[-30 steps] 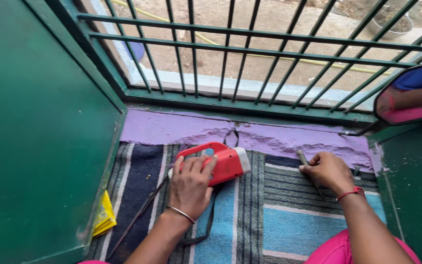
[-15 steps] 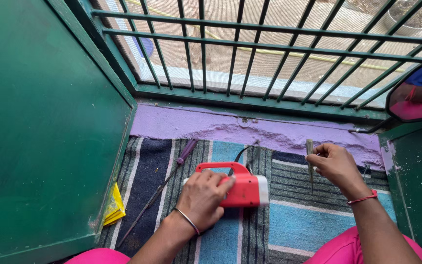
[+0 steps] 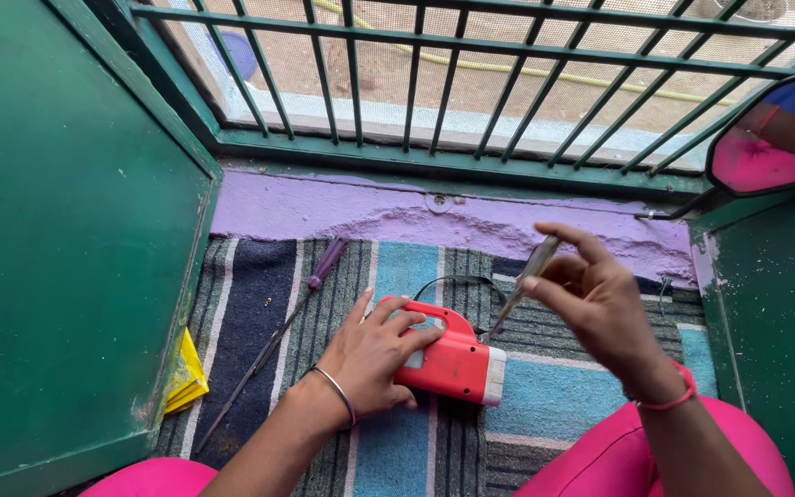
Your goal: The person sits on a mat and uses a screwdriver to remove screws from a red and white handheld device. They then use a small stick to scrape or clean the device's surface and handle a small purple component.
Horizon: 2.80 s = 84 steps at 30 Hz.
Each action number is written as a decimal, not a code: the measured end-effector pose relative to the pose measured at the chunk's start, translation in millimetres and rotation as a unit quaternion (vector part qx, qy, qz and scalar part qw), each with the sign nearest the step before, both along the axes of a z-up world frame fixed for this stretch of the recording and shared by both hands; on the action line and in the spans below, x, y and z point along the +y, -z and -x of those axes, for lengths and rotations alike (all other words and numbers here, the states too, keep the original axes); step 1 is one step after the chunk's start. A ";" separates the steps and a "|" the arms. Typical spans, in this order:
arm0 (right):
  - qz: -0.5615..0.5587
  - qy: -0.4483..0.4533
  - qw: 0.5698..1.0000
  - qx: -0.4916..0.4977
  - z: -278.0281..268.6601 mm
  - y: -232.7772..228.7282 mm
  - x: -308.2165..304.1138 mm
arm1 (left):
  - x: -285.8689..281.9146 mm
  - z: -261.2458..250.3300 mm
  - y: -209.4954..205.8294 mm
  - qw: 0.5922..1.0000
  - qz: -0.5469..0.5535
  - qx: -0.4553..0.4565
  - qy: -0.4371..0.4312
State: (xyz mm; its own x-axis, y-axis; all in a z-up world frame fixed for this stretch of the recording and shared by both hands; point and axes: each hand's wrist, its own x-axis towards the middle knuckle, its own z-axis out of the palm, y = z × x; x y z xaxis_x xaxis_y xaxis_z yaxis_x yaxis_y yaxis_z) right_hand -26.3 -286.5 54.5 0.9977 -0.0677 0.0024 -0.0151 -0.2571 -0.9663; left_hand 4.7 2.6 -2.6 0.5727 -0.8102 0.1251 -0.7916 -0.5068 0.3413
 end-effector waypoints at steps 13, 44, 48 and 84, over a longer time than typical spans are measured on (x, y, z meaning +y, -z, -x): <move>0.246 0.027 0.930 -0.273 4.6 -5.9 51.7 | 22.2 -33.3 -18.8 0.994 -0.024 -0.034 -0.097; 0.328 -0.002 0.906 -0.266 -30.1 1.3 85.0 | 18.5 -46.0 -8.3 0.991 -0.016 0.049 -0.127; 0.269 -0.032 0.932 -0.239 -31.8 -1.0 86.0 | 15.0 -46.6 0.7 0.991 -0.021 0.035 -0.131; 0.039 -0.134 0.986 -0.090 -43.1 8.9 60.1 | 11.1 -47.2 10.9 0.988 -0.025 0.046 -0.143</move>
State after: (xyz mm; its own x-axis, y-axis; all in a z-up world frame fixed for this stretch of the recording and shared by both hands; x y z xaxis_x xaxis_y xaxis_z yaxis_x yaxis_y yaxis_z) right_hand 16.8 -226.5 45.6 0.9626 0.2066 0.1750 0.2329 -0.3019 -0.9245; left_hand 51.9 13.7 -13.4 0.7861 -0.6176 0.0252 -0.5805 -0.7236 0.3734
